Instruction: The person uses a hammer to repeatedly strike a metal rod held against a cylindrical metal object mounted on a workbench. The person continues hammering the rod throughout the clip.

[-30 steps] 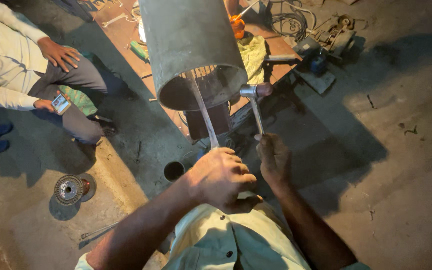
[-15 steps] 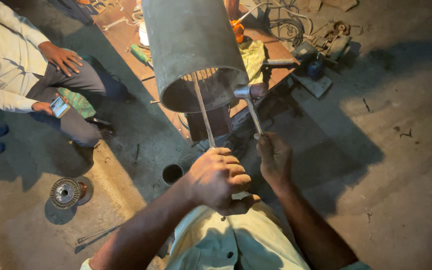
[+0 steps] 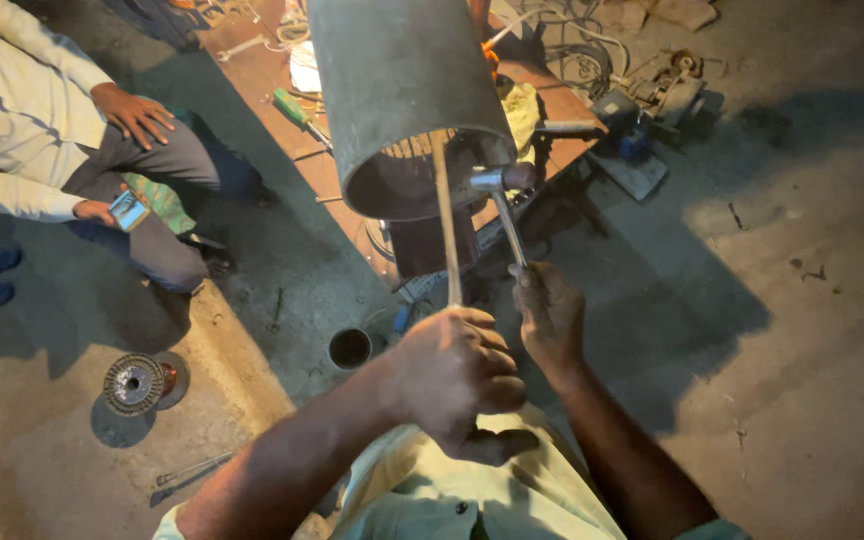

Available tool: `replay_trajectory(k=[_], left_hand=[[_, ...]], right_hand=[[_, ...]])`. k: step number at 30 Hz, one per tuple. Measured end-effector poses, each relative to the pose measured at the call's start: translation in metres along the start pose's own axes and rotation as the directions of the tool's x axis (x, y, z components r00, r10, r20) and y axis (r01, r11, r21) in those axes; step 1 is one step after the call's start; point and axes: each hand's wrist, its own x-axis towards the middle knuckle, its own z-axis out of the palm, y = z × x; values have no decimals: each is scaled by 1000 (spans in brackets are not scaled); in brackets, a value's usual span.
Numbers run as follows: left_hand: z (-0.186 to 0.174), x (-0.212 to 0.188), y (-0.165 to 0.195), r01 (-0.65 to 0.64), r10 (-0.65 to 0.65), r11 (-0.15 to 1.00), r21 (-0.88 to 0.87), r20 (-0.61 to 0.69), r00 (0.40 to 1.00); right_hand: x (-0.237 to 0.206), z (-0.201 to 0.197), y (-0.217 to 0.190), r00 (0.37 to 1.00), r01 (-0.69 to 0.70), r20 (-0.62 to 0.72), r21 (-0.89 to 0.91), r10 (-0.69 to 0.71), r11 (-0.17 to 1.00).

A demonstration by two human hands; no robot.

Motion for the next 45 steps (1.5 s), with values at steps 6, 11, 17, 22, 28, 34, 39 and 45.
replay_trajectory(k=[6, 11, 17, 22, 28, 34, 39, 45], left_hand=[[-16, 6, 2, -17, 18, 1000, 15, -124, 992], [-13, 5, 1, -1, 15, 997, 71, -197, 980], [-6, 2, -1, -13, 21, 999, 50, -180, 983], [3, 5, -3, -20, 27, 999, 34, -197, 980], [4, 1, -5, 38, -25, 997, 71, -180, 983], [6, 1, -4, 41, -31, 998, 45, -217, 976], [4, 1, -4, 4, -6, 1000, -5, -311, 950], [6, -3, -3, 0, -70, 989, -150, -456, 887]], right_hand=[[0, 0, -9, 999, 40, 15, -111, -39, 993], [5, -3, -10, 1000, 20, 11, -137, -19, 990], [9, -7, -6, 999, 25, 37, -85, -22, 996], [10, -9, -5, 999, 23, 45, -70, -20, 997], [12, -8, -8, 999, 11, 47, -58, -8, 998], [16, -6, -12, 998, 32, 65, -119, -25, 992], [22, -3, -21, 993, 98, 78, -183, -85, 978], [42, 9, -32, 937, 337, 54, -397, -344, 854]])
